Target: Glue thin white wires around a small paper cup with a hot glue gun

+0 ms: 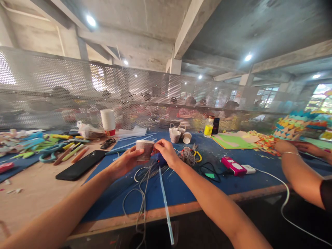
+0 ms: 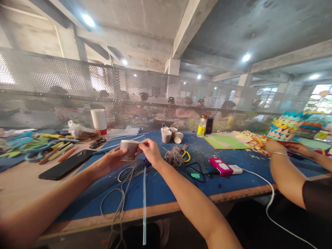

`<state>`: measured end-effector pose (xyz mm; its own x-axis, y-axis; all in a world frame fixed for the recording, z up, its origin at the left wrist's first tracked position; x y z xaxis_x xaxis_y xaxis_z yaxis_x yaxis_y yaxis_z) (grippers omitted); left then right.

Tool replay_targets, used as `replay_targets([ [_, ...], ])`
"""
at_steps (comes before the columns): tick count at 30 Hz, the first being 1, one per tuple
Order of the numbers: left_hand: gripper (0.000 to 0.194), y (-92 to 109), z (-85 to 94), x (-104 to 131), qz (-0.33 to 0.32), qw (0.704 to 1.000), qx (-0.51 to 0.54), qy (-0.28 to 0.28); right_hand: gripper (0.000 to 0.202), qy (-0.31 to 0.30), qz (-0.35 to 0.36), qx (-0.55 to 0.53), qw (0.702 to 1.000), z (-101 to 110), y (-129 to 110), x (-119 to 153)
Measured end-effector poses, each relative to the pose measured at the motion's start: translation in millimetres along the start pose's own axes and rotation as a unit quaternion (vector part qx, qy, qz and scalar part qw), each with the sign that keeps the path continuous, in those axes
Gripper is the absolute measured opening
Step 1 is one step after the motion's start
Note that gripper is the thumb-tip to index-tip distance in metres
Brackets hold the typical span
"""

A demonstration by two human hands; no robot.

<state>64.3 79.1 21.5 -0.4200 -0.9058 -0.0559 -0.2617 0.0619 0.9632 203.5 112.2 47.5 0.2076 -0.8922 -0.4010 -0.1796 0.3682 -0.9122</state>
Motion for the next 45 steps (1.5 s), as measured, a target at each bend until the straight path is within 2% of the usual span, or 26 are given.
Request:
replay_targets([
  [20, 0.044, -0.1, -4.7, 0.4, 0.018, 1.000, 0.000, -0.015, 0.010, -0.010, -0.059, -0.039, 0.997, -1.1, 9.7, 0.0],
  [23, 0.044, -0.1, -2.1, -0.9, 0.010, 1.000, 0.003, -0.003, 0.008, -0.005, -0.064, -0.039, 0.997, -2.1, 9.1, 1.5],
  [28, 0.044, -1.2, 8.5, -3.1, 0.004, 0.999, 0.029, 0.030, 0.012, -0.029, -0.071, -0.041, 0.996, -11.2, 9.4, 5.3],
  [36, 0.033, -0.9, 14.2, -6.7, -0.004, 0.996, 0.072, 0.048, 0.011, -0.065, 0.015, 0.069, 0.995, -20.3, 0.0, 10.3],
  [41, 0.030, -2.2, 18.0, -6.0, -0.003, 0.996, 0.073, 0.060, 0.015, -0.080, 0.098, 0.154, 0.980, -24.3, -14.2, 16.7],
  [45, 0.029, -3.4, 17.4, -6.0, -0.005, 0.997, 0.068, 0.047, 0.015, -0.089, 0.147, 0.198, 0.965, -29.0, -28.8, 22.2],
])
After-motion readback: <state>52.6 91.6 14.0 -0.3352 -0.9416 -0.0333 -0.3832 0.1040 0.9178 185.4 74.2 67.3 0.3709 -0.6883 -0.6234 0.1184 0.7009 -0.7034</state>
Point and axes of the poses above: each hand's wrist, its own x-axis away from the middle knuckle, its own z-axis out of the back of the hand, y = z × x, the point moved 9 cm from there along -x, towards the middle knuckle, and after that the axes turned 5 degrees about z, right-handed, at the moved point
